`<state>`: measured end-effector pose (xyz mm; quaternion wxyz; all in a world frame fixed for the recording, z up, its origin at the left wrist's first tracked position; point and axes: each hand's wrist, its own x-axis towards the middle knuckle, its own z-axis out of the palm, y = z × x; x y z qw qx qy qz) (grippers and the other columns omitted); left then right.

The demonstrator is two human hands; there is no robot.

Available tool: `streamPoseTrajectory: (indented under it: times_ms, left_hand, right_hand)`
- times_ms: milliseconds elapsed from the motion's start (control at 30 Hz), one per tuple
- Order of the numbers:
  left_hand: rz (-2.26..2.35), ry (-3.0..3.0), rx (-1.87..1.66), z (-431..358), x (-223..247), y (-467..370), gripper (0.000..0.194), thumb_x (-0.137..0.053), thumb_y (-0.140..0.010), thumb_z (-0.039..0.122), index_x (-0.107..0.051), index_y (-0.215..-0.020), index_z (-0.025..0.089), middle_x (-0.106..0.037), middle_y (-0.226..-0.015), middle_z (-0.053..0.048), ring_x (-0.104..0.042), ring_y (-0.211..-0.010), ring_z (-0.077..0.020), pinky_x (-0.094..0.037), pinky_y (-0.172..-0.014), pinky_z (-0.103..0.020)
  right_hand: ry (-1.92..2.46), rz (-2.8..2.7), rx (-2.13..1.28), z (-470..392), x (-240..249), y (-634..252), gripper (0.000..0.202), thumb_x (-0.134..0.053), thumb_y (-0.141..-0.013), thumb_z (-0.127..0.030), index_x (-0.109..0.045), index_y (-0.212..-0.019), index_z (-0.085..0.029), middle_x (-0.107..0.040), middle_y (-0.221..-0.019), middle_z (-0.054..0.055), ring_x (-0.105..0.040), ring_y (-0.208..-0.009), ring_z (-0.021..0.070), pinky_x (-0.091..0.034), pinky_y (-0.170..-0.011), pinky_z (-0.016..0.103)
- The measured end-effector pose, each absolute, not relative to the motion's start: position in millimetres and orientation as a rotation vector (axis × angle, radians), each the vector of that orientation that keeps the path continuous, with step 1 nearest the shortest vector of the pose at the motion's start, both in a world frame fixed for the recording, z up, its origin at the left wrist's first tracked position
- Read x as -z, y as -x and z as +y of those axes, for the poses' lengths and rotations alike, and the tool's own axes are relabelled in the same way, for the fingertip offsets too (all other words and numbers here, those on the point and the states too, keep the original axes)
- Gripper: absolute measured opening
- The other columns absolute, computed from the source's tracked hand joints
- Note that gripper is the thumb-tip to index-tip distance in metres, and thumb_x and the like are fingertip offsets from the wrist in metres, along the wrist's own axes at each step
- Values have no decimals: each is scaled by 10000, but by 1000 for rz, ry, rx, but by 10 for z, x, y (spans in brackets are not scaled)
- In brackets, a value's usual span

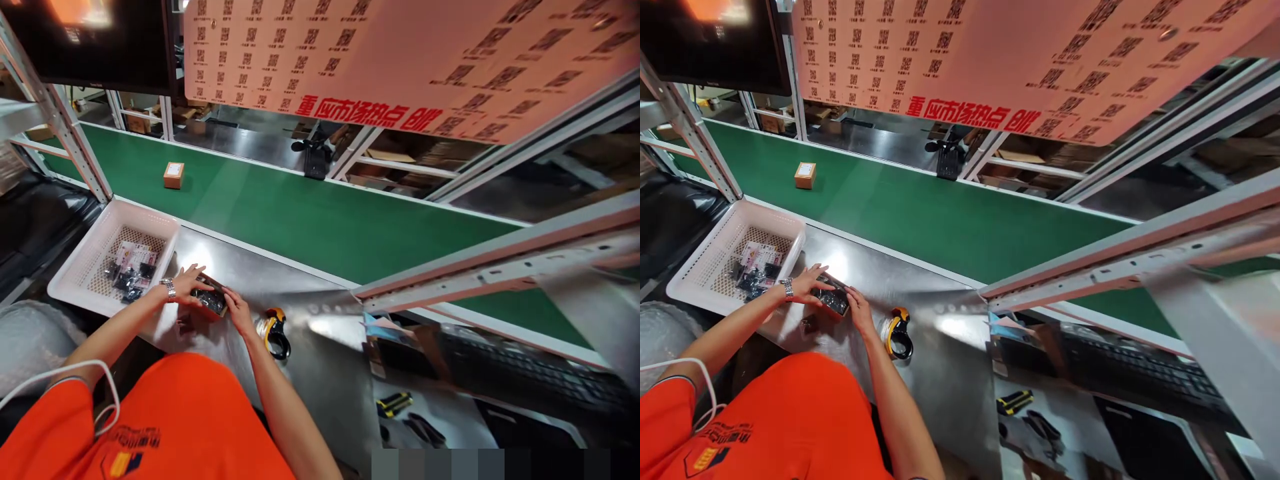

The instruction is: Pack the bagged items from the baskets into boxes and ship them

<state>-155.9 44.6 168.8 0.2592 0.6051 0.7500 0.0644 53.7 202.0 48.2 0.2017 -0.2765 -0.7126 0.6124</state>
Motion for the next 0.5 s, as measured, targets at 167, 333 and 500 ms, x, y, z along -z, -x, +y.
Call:
streamPoseTrajectory:
  times_ms: [167, 333, 500]
  left_hand:
    - [2196, -1705, -624, 228, -1472, 1457, 827, -869, -860, 327, -563, -1627, 283, -378, -1756, -171, -350, -1623, -432, -305, -1319, -703]
    - [2535, -1428, -1087, -296, -906, 1001, 381, -610, -1035, 290, -664, -1401, 200, -690, -1304, -144, -687, -1230, -278, -604, -1101, -500]
    - [2380, -1290, -391, -769, -303, 698, 693, -909, -793, 357, -689, -1429, 194, -656, -1441, -199, -658, -1314, -368, -594, -1098, -485]
  right_hand:
    - [707, -2064, -1689, 2103, -409, -536, 662, -612, -942, -704, -813, -1304, -188, -716, -1468, 166, -655, -1379, 333, -462, -1254, 538]
    - [693, -2457, -1130, 2085, -640, -556, 408, -587, -1031, -380, -807, -1315, -187, -618, -1569, 164, -525, -1493, 348, -449, -1262, 567]
    - [440, -2912, -633, 1884, -1015, -348, 435, -678, -987, -257, -760, -1413, -220, -677, -1465, 159, -586, -1345, 344, -517, -1164, 485]
